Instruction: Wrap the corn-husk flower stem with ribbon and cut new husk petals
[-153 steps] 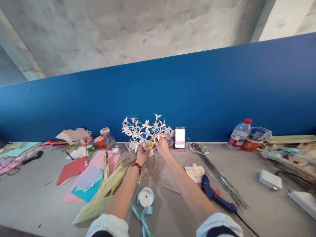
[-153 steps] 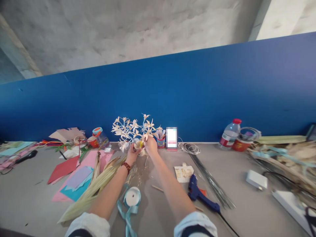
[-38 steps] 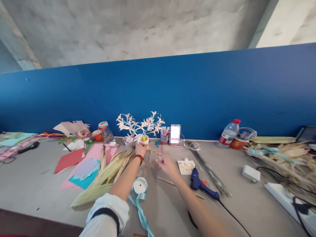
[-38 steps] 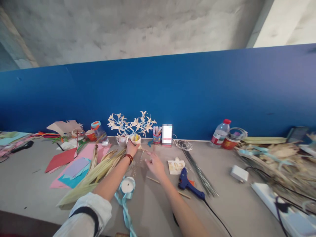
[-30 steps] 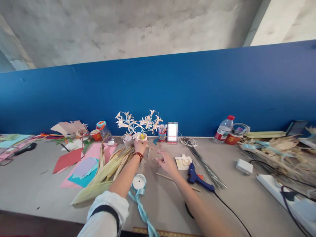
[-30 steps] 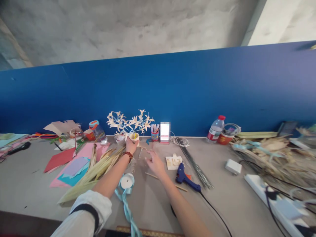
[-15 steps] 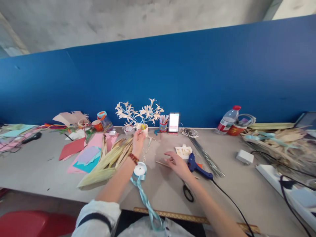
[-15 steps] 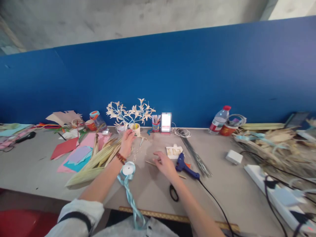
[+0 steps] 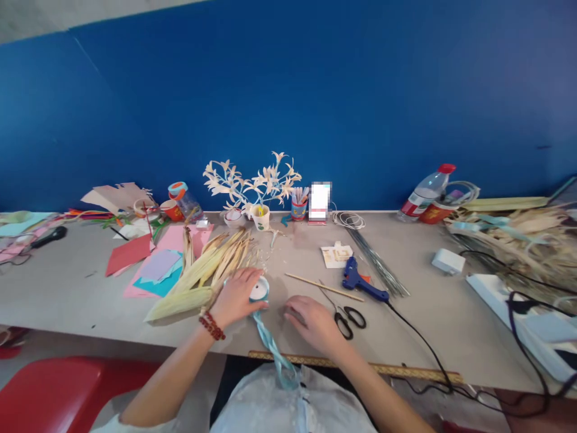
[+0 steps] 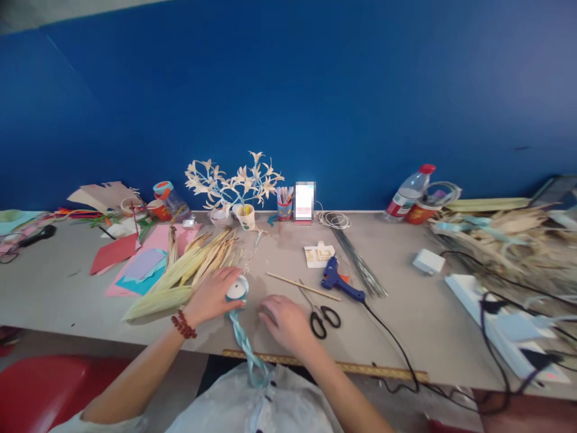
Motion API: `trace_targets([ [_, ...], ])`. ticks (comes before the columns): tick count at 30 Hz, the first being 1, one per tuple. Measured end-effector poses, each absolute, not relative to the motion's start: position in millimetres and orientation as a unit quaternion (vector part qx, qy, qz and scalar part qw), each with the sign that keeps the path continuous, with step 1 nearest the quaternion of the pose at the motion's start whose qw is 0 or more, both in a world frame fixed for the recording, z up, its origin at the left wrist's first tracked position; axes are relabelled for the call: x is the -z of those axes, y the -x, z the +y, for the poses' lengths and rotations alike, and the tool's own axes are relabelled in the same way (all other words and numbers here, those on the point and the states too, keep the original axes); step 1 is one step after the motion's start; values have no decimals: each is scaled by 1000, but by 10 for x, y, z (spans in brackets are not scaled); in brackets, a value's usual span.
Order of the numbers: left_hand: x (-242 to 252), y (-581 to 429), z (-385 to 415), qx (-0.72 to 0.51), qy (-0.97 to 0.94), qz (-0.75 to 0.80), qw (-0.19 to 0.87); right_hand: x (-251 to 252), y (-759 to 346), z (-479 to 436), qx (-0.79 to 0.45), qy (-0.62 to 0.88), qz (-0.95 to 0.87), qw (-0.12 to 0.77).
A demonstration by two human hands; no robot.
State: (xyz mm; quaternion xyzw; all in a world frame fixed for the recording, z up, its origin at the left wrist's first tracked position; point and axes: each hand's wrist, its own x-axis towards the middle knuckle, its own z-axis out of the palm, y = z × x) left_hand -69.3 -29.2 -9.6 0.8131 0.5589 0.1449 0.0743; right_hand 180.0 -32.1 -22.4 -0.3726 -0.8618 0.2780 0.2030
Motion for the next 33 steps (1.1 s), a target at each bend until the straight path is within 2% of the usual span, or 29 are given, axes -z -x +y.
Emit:
trace_targets([
  [5,296,506,-266,-122,-842,521,73,278,-1893,-327,-262,382,-860,215],
  [9,239,650,-225,-150,-857,487,80,316,-2163,-300,-230,442,-835,232],
  [12,114,829,-188,-247,-828,491,114,308,-2274,-288,-211,478,-821,231],
  [14,42,925,-182,-353,-769,511,150,290,-2263,-316,-205,467,-834,212],
  [17,-14,1000,-206,-488,-671,522,199,288,-2128,-433,-233,338,-897,165],
  [19,-29,1014,-230,-527,-642,518,206,330,-1978,-510,-265,222,-928,137],
  [22,-63,1018,-263,-549,-632,509,198,442,-1684,-451,-276,113,-947,118],
  [24,-105,1022,-289,-564,-630,498,191,499,-1455,-232,-256,105,-954,119],
  [29,-259,1079,-434,-555,-663,476,160,428,-964,567,-181,232,-945,140],
  [33,-402,1207,-616,-489,-734,450,140,324,-960,615,-169,262,-935,170],
])
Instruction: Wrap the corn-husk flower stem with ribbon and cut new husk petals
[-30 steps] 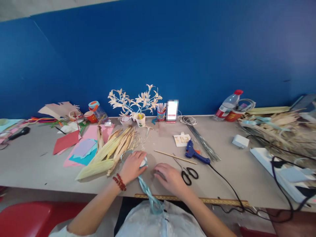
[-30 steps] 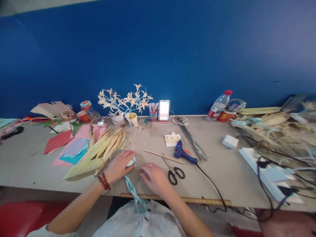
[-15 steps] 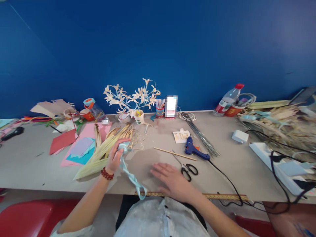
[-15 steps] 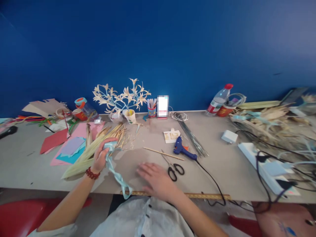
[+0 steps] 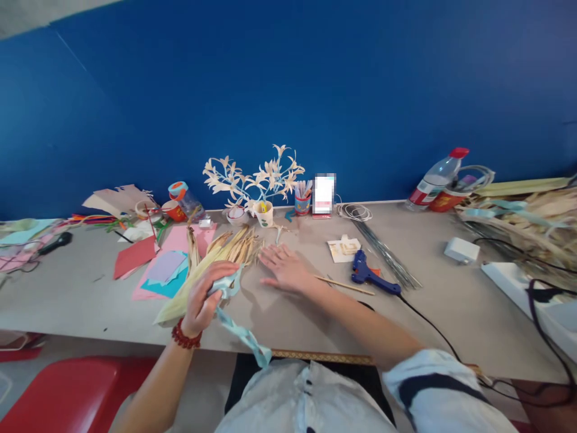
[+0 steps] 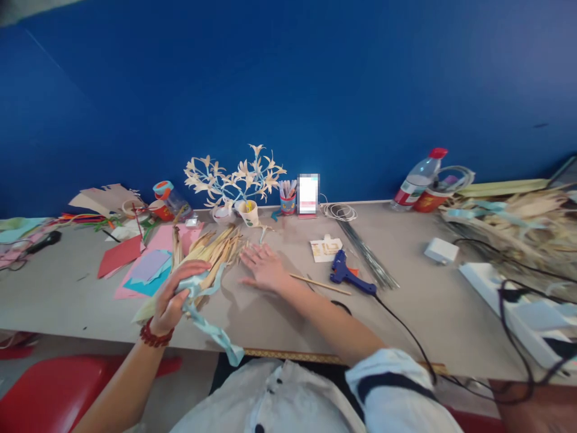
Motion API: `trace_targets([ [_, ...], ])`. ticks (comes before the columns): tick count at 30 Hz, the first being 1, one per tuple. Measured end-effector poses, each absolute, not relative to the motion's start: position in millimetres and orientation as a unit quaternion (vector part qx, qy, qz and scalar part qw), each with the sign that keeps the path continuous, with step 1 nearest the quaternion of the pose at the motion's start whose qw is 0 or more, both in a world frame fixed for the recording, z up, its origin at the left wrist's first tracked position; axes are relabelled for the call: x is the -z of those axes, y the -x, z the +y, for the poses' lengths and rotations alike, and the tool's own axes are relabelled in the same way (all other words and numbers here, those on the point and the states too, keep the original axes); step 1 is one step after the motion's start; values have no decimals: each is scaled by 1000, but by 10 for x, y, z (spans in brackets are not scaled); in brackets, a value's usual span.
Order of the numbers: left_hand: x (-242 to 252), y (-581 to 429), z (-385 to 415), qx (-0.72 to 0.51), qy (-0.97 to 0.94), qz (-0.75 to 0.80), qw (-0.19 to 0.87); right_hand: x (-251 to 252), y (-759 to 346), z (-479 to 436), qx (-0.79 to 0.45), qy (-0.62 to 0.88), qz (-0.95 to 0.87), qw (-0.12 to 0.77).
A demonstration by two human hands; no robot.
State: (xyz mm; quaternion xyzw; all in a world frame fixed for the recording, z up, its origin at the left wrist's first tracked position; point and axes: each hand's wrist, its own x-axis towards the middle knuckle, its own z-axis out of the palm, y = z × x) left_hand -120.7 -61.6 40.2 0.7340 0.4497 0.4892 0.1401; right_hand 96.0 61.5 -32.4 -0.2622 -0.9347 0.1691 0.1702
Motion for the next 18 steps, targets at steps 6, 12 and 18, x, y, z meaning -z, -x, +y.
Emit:
trace_targets([
  [6,-483,1298,-635,-352,-816,437,138,417,-1280,-18,-218,119,-961,119],
  [12,-194,845,-299,-193,-873,428,129,244,-1550,329,-127,319,-921,184],
  [18,86,608,-144,-124,-887,427,126,33,-2211,478,-53,422,-900,90],
])
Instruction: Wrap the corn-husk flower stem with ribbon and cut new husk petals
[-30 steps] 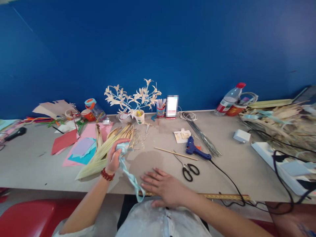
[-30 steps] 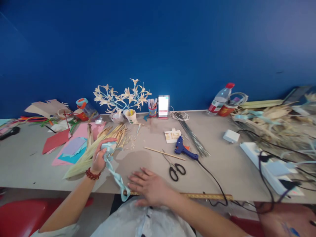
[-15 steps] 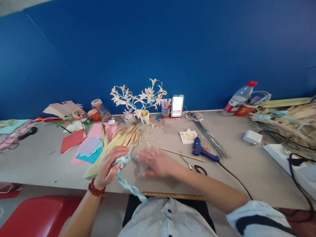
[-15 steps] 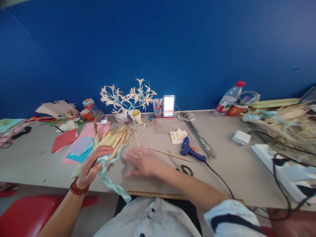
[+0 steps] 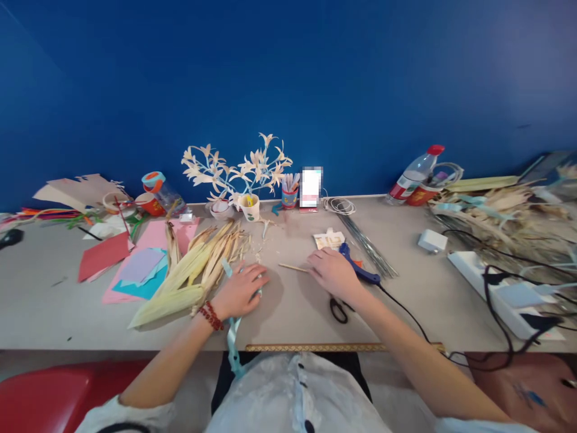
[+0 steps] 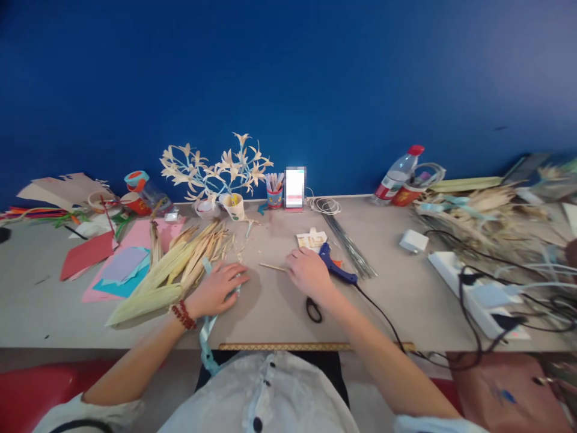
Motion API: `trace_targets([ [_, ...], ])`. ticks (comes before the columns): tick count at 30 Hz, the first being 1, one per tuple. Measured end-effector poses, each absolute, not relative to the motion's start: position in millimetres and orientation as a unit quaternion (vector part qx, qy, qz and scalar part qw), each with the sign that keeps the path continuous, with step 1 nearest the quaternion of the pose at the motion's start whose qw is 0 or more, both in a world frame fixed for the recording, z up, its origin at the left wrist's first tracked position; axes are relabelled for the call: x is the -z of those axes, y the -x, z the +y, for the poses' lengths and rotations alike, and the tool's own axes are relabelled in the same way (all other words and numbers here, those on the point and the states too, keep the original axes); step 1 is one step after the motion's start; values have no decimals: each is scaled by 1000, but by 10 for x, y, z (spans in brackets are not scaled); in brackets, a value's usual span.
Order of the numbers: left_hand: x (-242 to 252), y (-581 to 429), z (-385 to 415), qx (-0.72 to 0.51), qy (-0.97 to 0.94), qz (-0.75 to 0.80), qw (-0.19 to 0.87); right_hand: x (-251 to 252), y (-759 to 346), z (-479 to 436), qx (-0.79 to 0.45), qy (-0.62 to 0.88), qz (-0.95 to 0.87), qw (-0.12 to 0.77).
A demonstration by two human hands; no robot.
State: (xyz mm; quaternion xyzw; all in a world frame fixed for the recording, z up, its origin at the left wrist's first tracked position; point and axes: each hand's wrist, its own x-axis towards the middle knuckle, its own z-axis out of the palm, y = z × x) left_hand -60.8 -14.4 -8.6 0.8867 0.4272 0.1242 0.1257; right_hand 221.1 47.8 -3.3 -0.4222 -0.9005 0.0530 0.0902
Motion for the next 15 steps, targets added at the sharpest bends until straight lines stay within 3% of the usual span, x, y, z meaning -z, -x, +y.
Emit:
trace_targets([
  [3,66,392,-243,-122,-901,396,129,83,-2273,467,-51,425,-901,63],
  [8,133,-154,-497,-56,-951,214,217,135,-2004,612,-43,431,-900,50],
  [15,445,-253,-90,-54,-949,277,139,-220,-2057,751,-14,539,-837,95],
])
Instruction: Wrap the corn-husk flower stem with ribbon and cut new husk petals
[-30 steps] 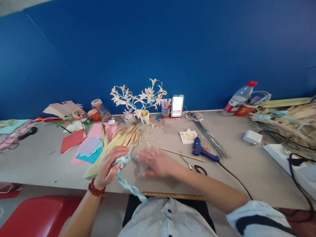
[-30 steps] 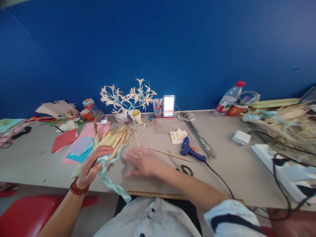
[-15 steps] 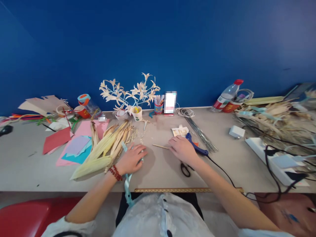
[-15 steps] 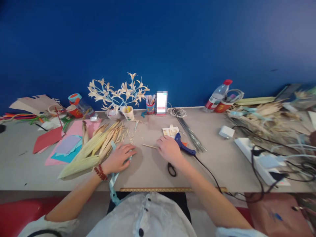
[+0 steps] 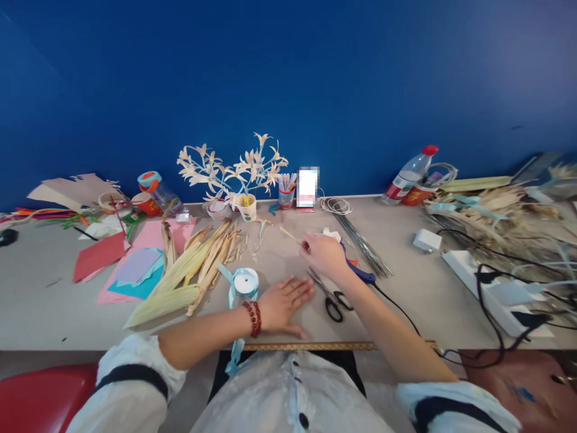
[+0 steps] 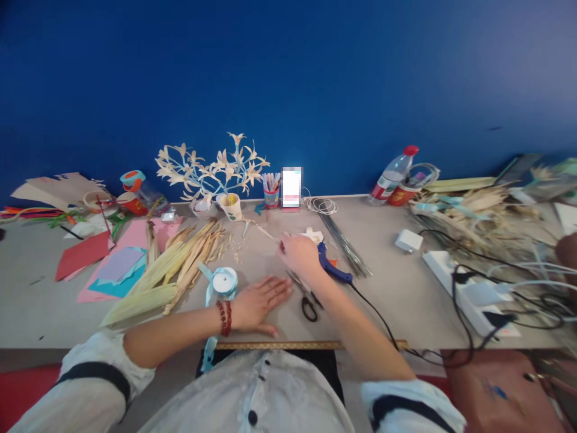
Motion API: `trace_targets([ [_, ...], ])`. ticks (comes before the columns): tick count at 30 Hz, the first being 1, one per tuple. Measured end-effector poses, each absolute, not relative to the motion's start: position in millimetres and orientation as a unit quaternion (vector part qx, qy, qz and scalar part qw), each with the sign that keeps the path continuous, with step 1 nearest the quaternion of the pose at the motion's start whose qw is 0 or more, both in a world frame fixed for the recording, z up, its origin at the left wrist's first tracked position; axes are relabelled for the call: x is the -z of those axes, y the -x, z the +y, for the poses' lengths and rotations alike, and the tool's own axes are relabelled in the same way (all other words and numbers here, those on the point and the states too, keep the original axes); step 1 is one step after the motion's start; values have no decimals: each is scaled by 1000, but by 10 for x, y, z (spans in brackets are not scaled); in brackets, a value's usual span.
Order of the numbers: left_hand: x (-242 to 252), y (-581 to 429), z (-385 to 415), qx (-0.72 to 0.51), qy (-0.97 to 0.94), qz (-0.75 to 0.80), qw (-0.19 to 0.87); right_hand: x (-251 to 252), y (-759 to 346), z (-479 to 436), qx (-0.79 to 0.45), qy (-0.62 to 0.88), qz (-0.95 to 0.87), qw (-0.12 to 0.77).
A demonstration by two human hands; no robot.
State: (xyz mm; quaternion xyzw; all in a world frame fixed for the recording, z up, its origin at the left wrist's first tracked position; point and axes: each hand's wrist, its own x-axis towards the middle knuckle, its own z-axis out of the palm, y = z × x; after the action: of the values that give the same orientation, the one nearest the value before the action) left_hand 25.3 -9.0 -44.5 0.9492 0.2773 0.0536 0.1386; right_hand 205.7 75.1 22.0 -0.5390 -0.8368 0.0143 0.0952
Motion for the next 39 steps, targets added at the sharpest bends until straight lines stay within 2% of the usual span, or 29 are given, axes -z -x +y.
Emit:
trace_targets([
  [4,401,-256,104,-40,-890,449,63,-394,-2265,676,-9,574,-810,121],
  [6,377,-333,-18,-35,-905,418,64,-428,-2314,642,-9,579,-805,128],
  [8,389,-419,-211,-29,-955,279,100,-446,-2322,626,-10,580,-804,134],
  [10,424,-456,-326,-29,-968,218,118,-468,-2315,619,-8,581,-802,138],
  [12,448,-415,-268,-26,-960,254,117,-500,-2321,611,-11,577,-801,156],
  [14,437,-330,-78,-15,-930,354,98,-532,-2346,601,-27,571,-798,190],
  [17,378,-284,134,-11,-882,468,48,-552,-2389,606,-76,559,-785,255],
  [22,444,-495,-149,-27,-941,330,77,-557,-2403,699,-213,516,-754,346],
  [24,507,-527,-199,-22,-943,322,80,-585,-2415,737,-258,492,-742,375],
  [28,469,-453,136,-1,-886,458,75,-648,-2451,776,-334,453,-709,426],
  [30,367,-423,371,-53,-854,514,61,-651,-2451,792,-366,446,-687,442],
  [32,256,-434,550,-175,-828,515,132,-629,-2424,817,-400,438,-667,451],
  [35,149,-526,712,-318,-782,437,310,-578,-2347,868,-449,415,-645,459],
  [39,114,-698,814,-332,-762,364,420,-563,-2271,905,-483,398,-631,459],
])
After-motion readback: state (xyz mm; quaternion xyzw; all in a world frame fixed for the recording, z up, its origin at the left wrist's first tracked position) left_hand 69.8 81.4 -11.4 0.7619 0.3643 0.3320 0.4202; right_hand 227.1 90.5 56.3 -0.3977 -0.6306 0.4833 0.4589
